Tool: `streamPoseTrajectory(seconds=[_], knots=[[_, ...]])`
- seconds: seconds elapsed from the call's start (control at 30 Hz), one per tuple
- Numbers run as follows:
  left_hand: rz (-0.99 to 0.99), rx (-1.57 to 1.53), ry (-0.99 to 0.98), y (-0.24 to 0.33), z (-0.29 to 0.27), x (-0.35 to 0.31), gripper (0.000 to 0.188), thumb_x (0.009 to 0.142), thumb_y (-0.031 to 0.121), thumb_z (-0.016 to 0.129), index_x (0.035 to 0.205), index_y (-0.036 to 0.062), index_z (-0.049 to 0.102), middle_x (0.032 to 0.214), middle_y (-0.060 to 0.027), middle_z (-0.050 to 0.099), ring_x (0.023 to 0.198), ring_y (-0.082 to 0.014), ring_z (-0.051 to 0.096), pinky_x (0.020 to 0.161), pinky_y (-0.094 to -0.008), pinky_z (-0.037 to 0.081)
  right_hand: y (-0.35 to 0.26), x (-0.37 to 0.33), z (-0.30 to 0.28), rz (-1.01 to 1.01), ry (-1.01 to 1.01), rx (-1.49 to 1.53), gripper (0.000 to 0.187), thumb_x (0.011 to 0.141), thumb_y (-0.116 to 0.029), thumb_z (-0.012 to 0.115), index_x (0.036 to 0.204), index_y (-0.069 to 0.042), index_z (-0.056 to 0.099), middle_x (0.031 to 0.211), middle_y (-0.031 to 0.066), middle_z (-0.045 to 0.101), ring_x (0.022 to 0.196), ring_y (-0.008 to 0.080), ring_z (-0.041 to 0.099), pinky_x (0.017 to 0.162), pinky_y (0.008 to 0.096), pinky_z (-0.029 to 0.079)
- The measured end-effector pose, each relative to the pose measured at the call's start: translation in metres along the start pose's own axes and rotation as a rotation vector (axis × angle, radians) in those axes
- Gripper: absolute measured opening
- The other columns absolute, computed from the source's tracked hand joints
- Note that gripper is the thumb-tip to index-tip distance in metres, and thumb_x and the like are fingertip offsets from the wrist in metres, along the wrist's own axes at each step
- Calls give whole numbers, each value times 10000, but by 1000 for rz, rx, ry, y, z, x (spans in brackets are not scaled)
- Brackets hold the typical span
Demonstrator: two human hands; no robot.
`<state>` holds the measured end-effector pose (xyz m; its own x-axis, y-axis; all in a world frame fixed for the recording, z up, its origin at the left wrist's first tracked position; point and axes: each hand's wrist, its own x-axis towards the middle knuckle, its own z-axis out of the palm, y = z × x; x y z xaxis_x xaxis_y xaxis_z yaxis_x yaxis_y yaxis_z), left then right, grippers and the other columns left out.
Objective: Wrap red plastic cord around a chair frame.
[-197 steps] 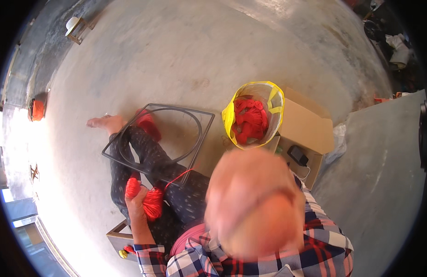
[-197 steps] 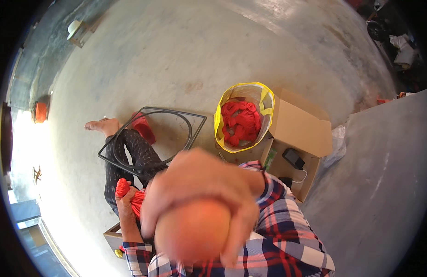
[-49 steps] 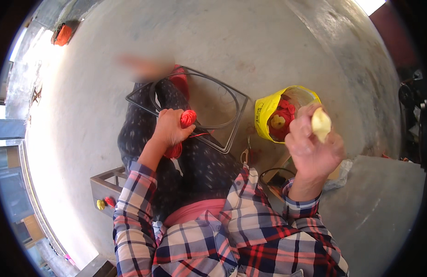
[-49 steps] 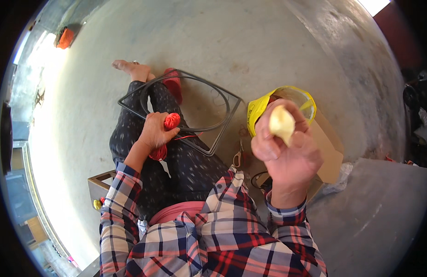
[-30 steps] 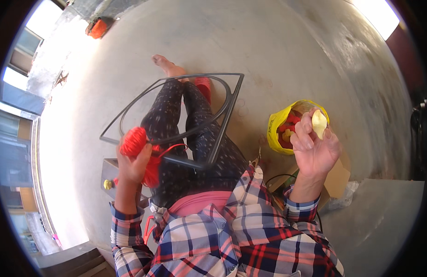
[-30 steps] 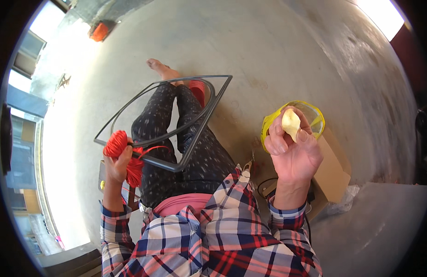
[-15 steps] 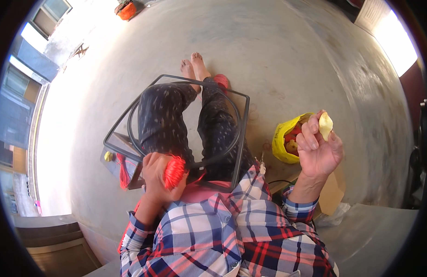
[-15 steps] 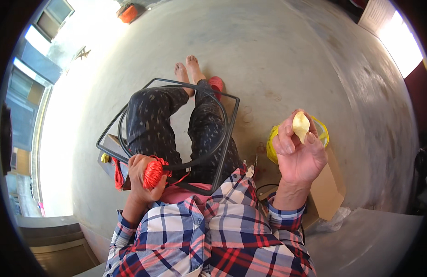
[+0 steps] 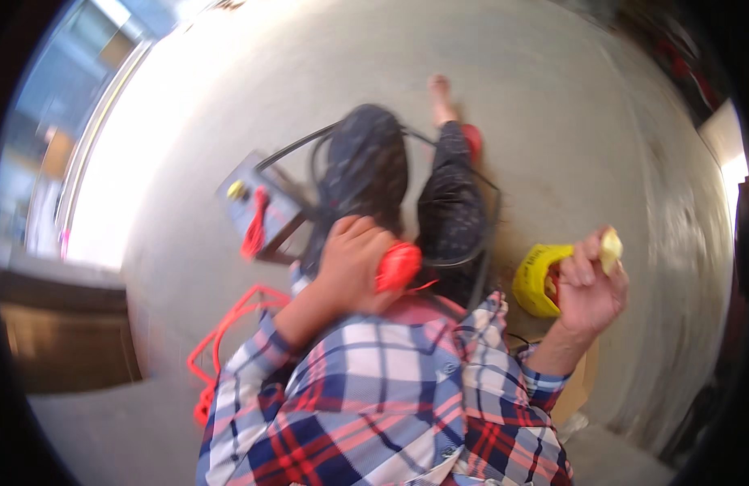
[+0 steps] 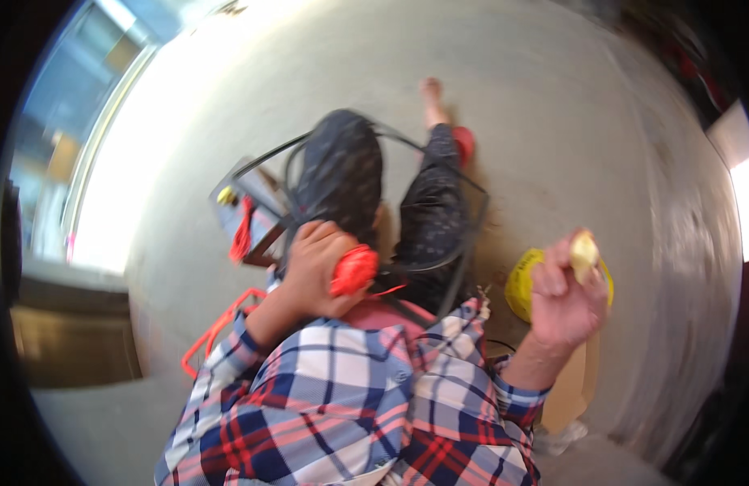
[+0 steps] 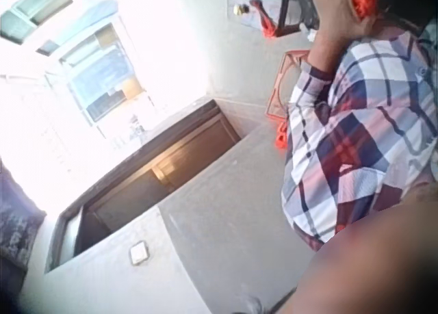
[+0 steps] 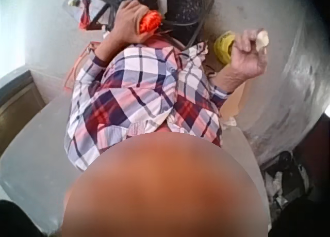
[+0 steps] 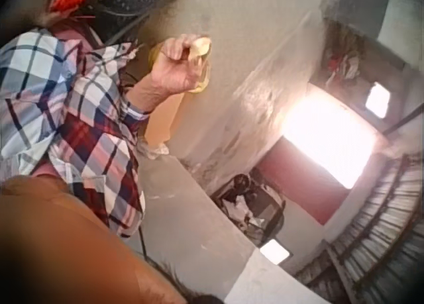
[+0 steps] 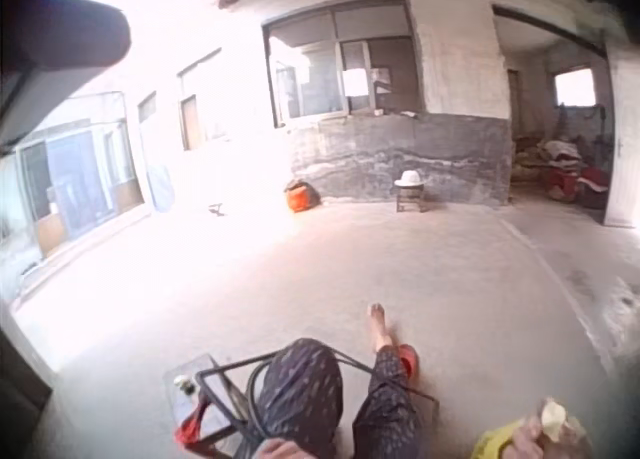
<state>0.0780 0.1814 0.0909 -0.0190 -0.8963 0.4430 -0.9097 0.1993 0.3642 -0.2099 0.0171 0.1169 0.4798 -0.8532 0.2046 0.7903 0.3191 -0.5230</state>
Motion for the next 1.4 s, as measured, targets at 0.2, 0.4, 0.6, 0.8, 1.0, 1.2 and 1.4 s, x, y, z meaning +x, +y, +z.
streamPoseTrajectory(seconds=[0.2,0.4,0.6,0.8,1.0,1.2,1.4], knots=[[-61,-62,-73,-17,20,-9,391,533,337,698,807,89,571,765,-79,561,785,-266,537,801,-366,376,25,4,8,88,-14,-80,461,844,-184,638,1206,22,441,876,86,490,627,121,435,542,252,357],[-81,-123,-96,-26,17,-9,408,546,369,678,815,86,561,775,-87,561,800,-269,530,812,-363,368,44,12,35,150,-51,-99,474,842,-180,634,1218,38,446,876,98,492,631,128,442,543,259,363],[-52,-186,-15,-35,15,-12,408,550,368,685,815,84,560,787,-91,560,810,-273,532,830,-372,371,54,17,56,171,-95,-144,483,839,-182,631,1225,48,453,883,114,506,633,128,449,543,259,374],[-22,-321,46,-45,18,-13,398,588,363,719,826,80,570,785,-94,571,806,-279,543,844,-375,373,61,20,70,165,-106,-221,494,829,-188,638,1226,43,455,887,124,516,621,134,465,538,252,394],[-11,-458,-19,-50,17,-10,390,621,355,727,843,73,574,778,-98,572,803,-286,544,853,-377,371,70,28,71,174,-74,-276,483,827,-150,627,1238,40,460,901,142,532,640,142,477,568,259,401],[-34,-586,-53,-52,24,-8,373,645,261,742,924,57,600,895,-110,610,883,-303,568,887,-392,387,97,42,16,336,58,-307,432,814,-99,590,1220,25,508,892,127,561,642,138,447,590,271,378],[-531,-1460,327,-99,-36,-56,347,761,204,638,989,-53,597,998,-169,640,887,-230,622,803,-334,501,103,30,-23,436,266,-320,413,836,-131,577,1218,15,518,906,115,555,668,147,443,603,272,380]])
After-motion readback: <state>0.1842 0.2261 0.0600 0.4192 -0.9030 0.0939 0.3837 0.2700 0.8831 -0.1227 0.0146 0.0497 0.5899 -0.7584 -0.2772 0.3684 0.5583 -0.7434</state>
